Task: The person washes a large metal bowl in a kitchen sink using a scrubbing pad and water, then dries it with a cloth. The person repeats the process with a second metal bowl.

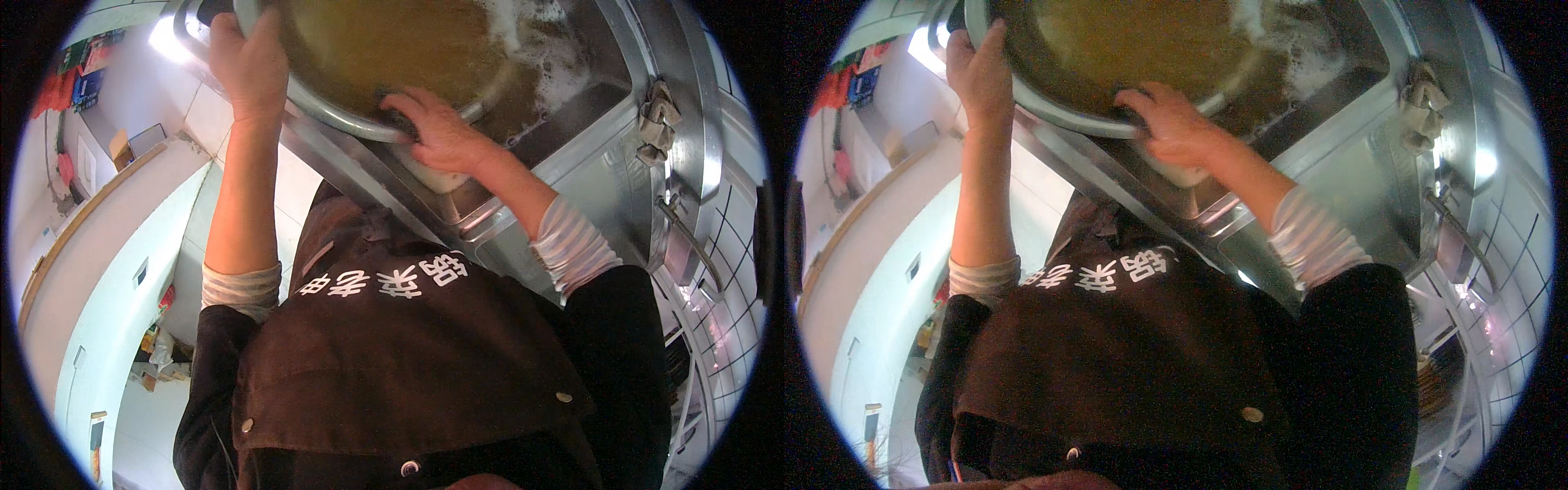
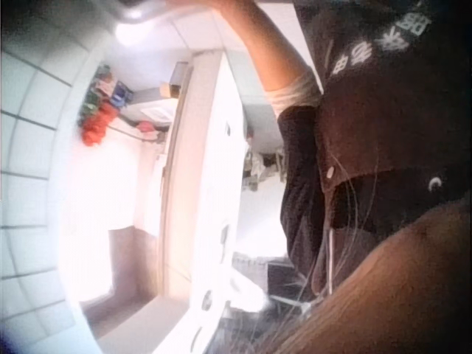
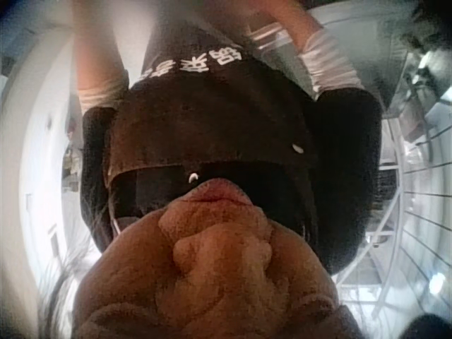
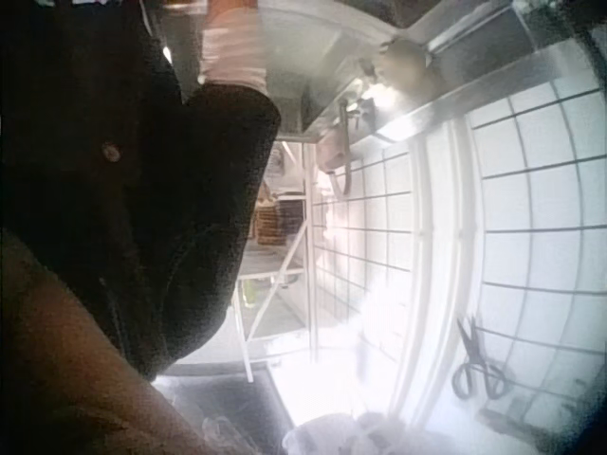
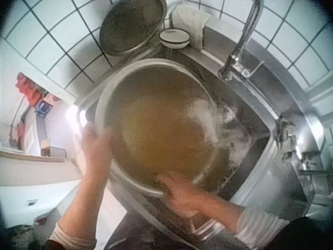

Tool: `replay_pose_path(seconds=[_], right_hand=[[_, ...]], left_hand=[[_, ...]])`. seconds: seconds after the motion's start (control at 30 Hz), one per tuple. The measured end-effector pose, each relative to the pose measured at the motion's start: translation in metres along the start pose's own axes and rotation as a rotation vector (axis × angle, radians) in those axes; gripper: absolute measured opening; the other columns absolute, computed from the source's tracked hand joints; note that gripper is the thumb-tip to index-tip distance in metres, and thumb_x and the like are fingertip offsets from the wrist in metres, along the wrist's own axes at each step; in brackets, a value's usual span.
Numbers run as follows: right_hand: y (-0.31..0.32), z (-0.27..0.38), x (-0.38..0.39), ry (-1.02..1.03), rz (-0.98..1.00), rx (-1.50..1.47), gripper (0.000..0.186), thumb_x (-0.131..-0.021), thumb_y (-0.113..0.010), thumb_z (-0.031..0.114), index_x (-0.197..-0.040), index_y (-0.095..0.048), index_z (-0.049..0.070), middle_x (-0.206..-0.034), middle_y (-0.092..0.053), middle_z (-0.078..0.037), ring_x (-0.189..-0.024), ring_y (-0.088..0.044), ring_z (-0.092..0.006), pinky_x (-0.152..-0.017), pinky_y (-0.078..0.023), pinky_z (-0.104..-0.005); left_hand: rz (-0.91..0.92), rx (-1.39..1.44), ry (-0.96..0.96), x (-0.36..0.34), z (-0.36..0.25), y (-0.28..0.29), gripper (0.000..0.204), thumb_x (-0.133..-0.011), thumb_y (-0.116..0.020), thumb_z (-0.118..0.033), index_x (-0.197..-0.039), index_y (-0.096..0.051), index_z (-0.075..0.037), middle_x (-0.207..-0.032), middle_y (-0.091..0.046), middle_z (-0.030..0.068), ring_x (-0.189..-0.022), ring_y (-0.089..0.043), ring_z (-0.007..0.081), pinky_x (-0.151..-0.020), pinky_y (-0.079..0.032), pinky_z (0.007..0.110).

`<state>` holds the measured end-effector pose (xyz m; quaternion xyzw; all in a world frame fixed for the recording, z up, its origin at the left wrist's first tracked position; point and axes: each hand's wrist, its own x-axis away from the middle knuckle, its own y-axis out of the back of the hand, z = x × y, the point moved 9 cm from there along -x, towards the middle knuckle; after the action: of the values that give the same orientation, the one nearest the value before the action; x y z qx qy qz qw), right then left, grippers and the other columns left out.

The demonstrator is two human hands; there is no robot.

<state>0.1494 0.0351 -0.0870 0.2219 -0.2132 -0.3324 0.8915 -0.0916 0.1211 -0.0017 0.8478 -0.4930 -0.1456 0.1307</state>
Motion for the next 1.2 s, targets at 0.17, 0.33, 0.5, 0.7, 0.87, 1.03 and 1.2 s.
replay_pose_path(seconds=[0.17, 0.33, 0.5, 0.7, 0.87, 1.03, 1.2], right_hand=[[0.016, -0.059, 0.001, -0.204, 0.188, 0.384, 0.087, -0.063, -0.082, 0.007, -0.141, -0.046, 0.019, -0.133, -0.05, -0.025, -0.123, -0.048, -0.0454, -0.104, -0.042, -0.0524], [0.004, -0.024, -0.001, -0.077, -0.087, 0.271, 0.062, -0.075, -0.073, 0.005, -0.132, -0.051, 0.012, -0.125, -0.052, -0.024, -0.116, -0.051, -0.0461, -0.098, -0.045, -0.049], [-0.004, 0.043, -0.012, 0.067, -0.32, 0.024, 0.053, -0.08, -0.065, 0.006, -0.131, -0.053, 0.013, -0.125, -0.053, -0.026, -0.114, -0.052, -0.0464, -0.099, -0.044, -0.0502], [0.009, -0.052, 0.015, -0.06, -0.016, 0.452, 0.059, -0.076, -0.068, 0.002, -0.131, -0.053, 0.014, -0.119, -0.053, -0.022, -0.115, -0.052, -0.0439, -0.099, -0.045, -0.0479], [0.029, -0.085, 0.007, 0.008, 0.102, 0.747, 0.063, -0.072, -0.072, 0.005, -0.131, -0.053, 0.015, -0.117, -0.052, -0.021, -0.112, -0.052, -0.0428, -0.094, -0.046, -0.0467], [0.0, -0.018, 0.0, 0.01, 0.0, 0.24, 0.055, -0.073, -0.068, 0.0, -0.124, -0.057, 0.014, -0.113, -0.054, -0.022, -0.109, -0.053, -0.0421, -0.092, -0.047, -0.0482], [-0.02, -0.001, -0.022, 0.049, -0.078, 0.007, 0.064, -0.072, -0.07, -0.001, -0.132, -0.054, 0.017, -0.122, -0.056, -0.019, -0.117, -0.053, -0.0412, -0.097, -0.047, -0.0478]], left_hand=[[-0.04, -0.263, 0.017, -0.004, -0.001, 0.005, 0.021, -0.085, -0.069, -0.016, -0.097, -0.063, 0.0, -0.085, -0.064, 0.0068, -0.079, -0.059, 0.0161, -0.072, -0.048, 0.03], [-0.08, 0.059, 0.067, 0.01, 0.011, -0.003, 0.031, -0.083, -0.061, -0.016, -0.109, -0.061, 0.0, -0.089, -0.062, 0.0112, -0.08, -0.056, 0.0206, -0.071, -0.048, 0.035], [-0.11, 0.07, 0.15, 0.026, 0.024, 0.004, 0.022, -0.086, -0.071, -0.017, -0.094, -0.062, 0.002, -0.085, -0.065, 0.0056, -0.079, -0.058, 0.0136, -0.072, -0.047, 0.028], [-0.1, -0.004, 0.23, 0.033, -0.002, -0.003, 0.026, -0.084, -0.064, -0.015, -0.104, -0.062, 0.001, -0.088, -0.063, 0.0097, -0.08, -0.058, 0.0221, -0.073, -0.048, 0.035], [-0.142, -0.357, -0.111, 0.026, -0.004, 0.006, 0.026, -0.082, -0.066, -0.014, -0.103, -0.061, 0.001, -0.088, -0.065, 0.0108, -0.079, -0.06, 0.0257, -0.074, -0.049, 0.037], [-0.029, -0.166, 0.062, 0.081, -0.016, -0.002, 0.026, -0.079, -0.061, -0.012, -0.1, -0.057, 0.003, -0.089, -0.065, 0.0185, -0.083, -0.062, 0.0296, -0.079, -0.049, 0.041], [-0.092, -0.112, 0.174, 0.076, -0.011, -0.005, 0.024, -0.076, -0.057, -0.008, -0.096, -0.058, 0.004, -0.087, -0.065, 0.0175, -0.082, -0.063, 0.0313, -0.079, -0.05, 0.041]])
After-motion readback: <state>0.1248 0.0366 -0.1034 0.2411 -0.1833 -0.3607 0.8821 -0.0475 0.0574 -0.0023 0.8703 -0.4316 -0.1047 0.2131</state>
